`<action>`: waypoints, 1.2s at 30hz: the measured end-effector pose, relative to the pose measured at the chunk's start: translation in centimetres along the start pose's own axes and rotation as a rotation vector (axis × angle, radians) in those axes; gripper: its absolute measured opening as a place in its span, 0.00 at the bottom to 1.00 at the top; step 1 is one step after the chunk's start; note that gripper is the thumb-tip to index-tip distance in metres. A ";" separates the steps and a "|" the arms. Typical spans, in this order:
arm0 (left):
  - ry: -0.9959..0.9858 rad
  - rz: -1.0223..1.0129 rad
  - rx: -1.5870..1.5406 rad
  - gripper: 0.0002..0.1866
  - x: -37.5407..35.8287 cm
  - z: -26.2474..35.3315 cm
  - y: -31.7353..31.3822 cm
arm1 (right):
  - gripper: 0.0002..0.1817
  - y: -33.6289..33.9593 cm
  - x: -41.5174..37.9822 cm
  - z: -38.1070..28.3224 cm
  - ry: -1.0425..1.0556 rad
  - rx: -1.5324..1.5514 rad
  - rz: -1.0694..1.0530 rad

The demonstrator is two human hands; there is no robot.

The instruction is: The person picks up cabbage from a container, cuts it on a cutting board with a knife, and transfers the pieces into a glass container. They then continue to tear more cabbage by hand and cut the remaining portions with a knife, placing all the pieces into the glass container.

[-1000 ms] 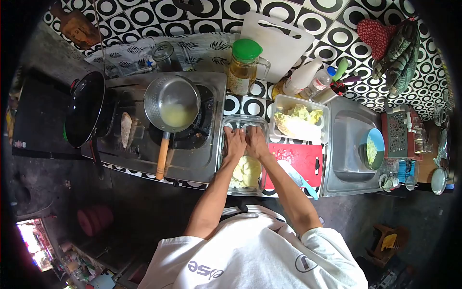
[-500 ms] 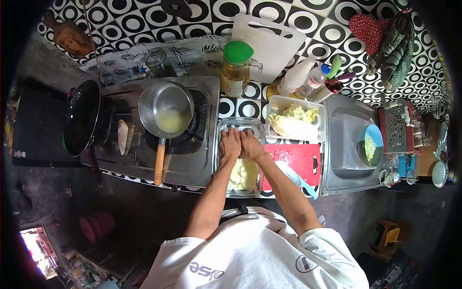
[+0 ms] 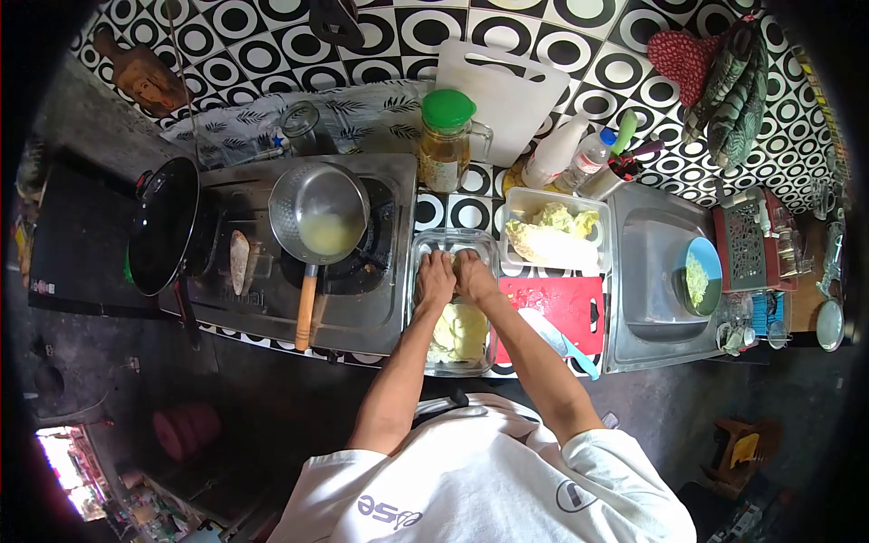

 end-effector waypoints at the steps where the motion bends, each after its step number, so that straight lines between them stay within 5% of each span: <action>1: -0.002 -0.010 0.057 0.14 0.0 0.0 -0.2 | 0.24 0.3 -0.3 -0.9 0.100 0.000 0.033; 5: 0.092 -0.028 0.184 0.15 0.1 -0.8 -1.2 | 0.22 1.8 -1.9 -1.0 0.156 0.189 0.155; 10: 0.162 -0.117 0.171 0.23 0.2 -0.8 -0.9 | 0.17 2.0 -1.8 -0.8 -0.118 0.180 0.034; 15: 0.242 -0.139 0.108 0.26 0.0 -0.9 -0.3 | 0.28 2.7 -1.7 -0.2 -0.322 0.139 0.034; 21: -0.021 0.038 -0.085 0.22 0.6 -1.1 -0.4 | 0.29 3.7 -0.9 0.0 -0.453 0.123 0.011; 28: 0.025 0.066 -0.037 0.18 1.1 -2.5 -1.2 | 0.22 2.8 -1.4 -0.4 -0.115 0.212 0.122; 36: 0.095 0.052 -0.010 0.16 1.0 -2.5 -1.2 | 0.20 2.6 -1.0 -0.7 -0.221 0.066 0.077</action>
Point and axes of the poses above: each hand's wrist, its own x-axis towards the middle knuckle, its own y-axis out of the back of the hand, z = x × y, the point moved 10 cm from there along x, towards the middle knuckle, and after that the axes turned 3 degrees about -z, right-handed, at the moved point
